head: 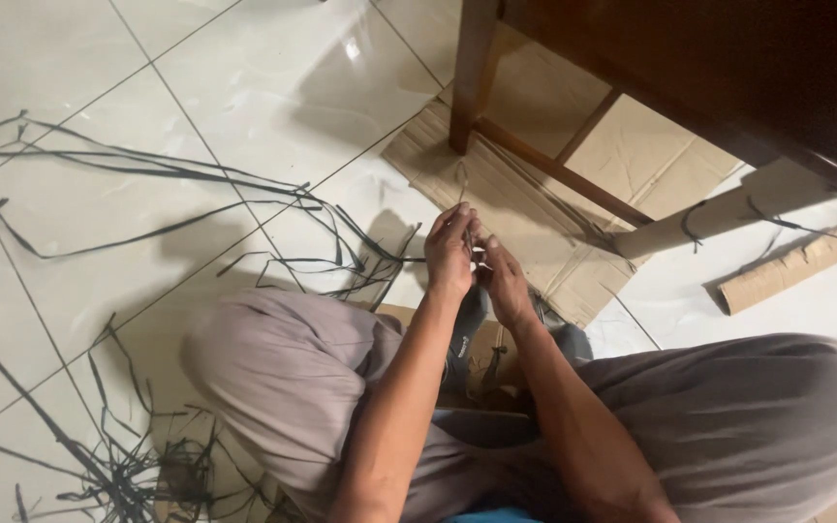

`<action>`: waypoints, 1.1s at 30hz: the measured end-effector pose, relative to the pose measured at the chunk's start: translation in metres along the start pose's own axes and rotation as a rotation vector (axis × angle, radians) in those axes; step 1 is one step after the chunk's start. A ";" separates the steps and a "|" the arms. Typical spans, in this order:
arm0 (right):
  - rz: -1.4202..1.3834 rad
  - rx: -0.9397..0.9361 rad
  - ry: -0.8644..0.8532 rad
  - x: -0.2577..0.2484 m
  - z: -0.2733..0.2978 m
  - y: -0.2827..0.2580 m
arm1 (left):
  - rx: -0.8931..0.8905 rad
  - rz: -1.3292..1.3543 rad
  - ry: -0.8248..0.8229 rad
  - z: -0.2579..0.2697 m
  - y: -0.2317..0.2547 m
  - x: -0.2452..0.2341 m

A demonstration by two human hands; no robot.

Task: Wrapping a wooden chair leg with cardboard and securing it with cable ties

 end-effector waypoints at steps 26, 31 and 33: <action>0.526 -0.321 0.596 -0.159 0.028 -0.050 | 0.086 -0.734 -0.144 0.033 -0.155 0.048; 0.149 -0.193 0.742 -0.188 0.027 -0.017 | 0.005 -0.732 -0.147 0.045 -0.166 0.060; -0.114 -0.145 0.836 -0.208 0.030 0.003 | 0.025 -0.809 -0.140 0.029 -0.184 0.056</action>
Point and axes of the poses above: each hand's wrist, its own z-axis away from the middle knuckle, its own x-axis out of the palm, y = z × x, the point moved 10 cm from there along -z, towards the middle knuckle, and after that the axes turned 6 degrees about y, right-handed, at the moved point
